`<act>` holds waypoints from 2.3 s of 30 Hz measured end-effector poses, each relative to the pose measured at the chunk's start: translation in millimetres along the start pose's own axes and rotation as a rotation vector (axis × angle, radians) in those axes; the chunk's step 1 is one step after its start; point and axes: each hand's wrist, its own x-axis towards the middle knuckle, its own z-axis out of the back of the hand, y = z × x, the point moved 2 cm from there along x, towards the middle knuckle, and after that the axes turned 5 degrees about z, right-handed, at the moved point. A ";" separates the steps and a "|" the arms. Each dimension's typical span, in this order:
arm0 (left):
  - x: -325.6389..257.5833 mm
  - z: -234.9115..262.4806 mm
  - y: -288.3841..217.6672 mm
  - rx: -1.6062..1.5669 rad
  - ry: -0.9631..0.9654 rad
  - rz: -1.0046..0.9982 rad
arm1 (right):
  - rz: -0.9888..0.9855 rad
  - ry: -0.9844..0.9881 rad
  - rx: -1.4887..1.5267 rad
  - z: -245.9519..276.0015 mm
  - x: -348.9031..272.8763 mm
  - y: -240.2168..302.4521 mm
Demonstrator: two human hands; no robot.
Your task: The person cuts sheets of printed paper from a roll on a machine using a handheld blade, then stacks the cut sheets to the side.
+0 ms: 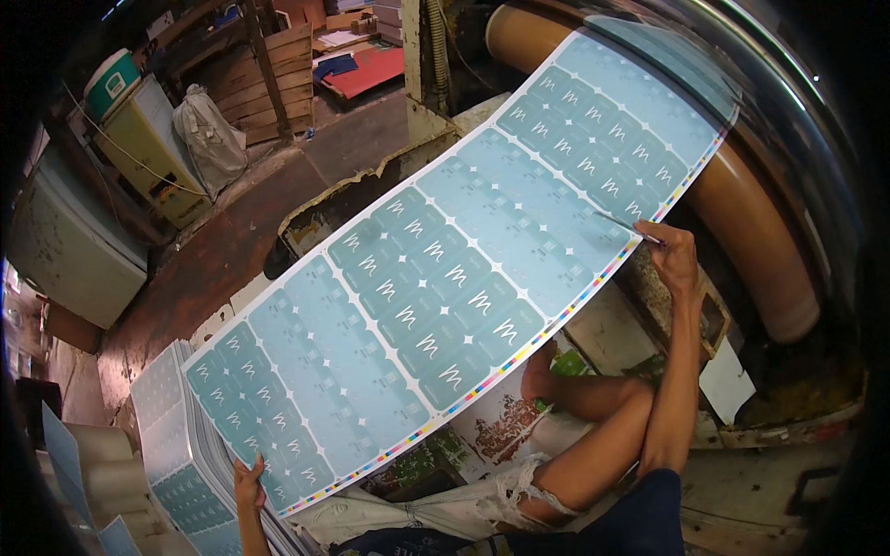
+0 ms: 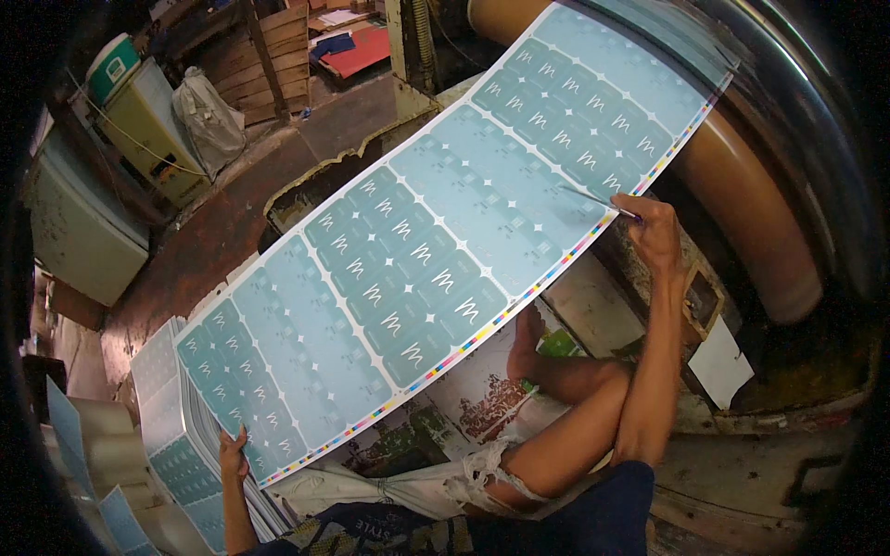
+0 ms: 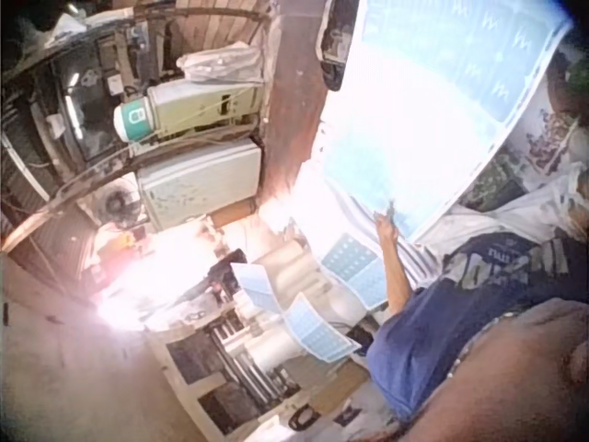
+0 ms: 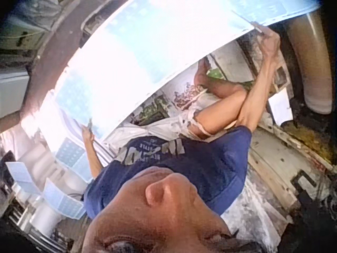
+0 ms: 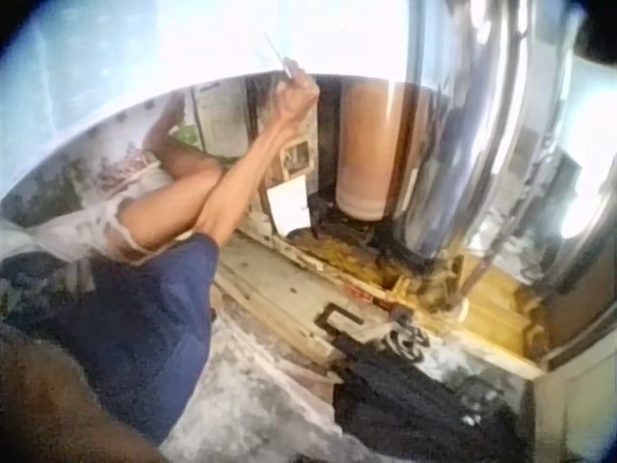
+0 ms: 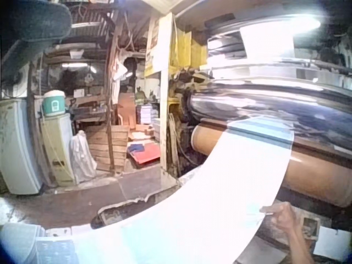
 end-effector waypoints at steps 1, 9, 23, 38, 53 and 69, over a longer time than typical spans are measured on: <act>0.4 7.0 2.6 0.000 0.007 0.008 | -0.236 0.094 -0.043 5.6 -2.9 4.9; -31.4 40.1 -30.0 0.181 -0.070 0.128 | -0.968 -0.261 0.685 -1.7 -47.0 88.5; -40.3 104.0 -54.4 0.288 -0.132 0.277 | -0.206 -0.072 -0.280 1.2 -9.8 90.0; 1.9 94.2 -8.8 0.126 -0.229 0.144 | -0.170 0.218 -0.152 21.9 74.4 80.1; 159.7 -11.7 29.7 0.197 -0.104 0.275 | -0.175 0.196 0.242 -6.9 39.7 152.9; 91.6 -94.2 53.3 1.393 -0.203 0.002 | -0.012 0.645 0.523 -25.8 31.6 206.8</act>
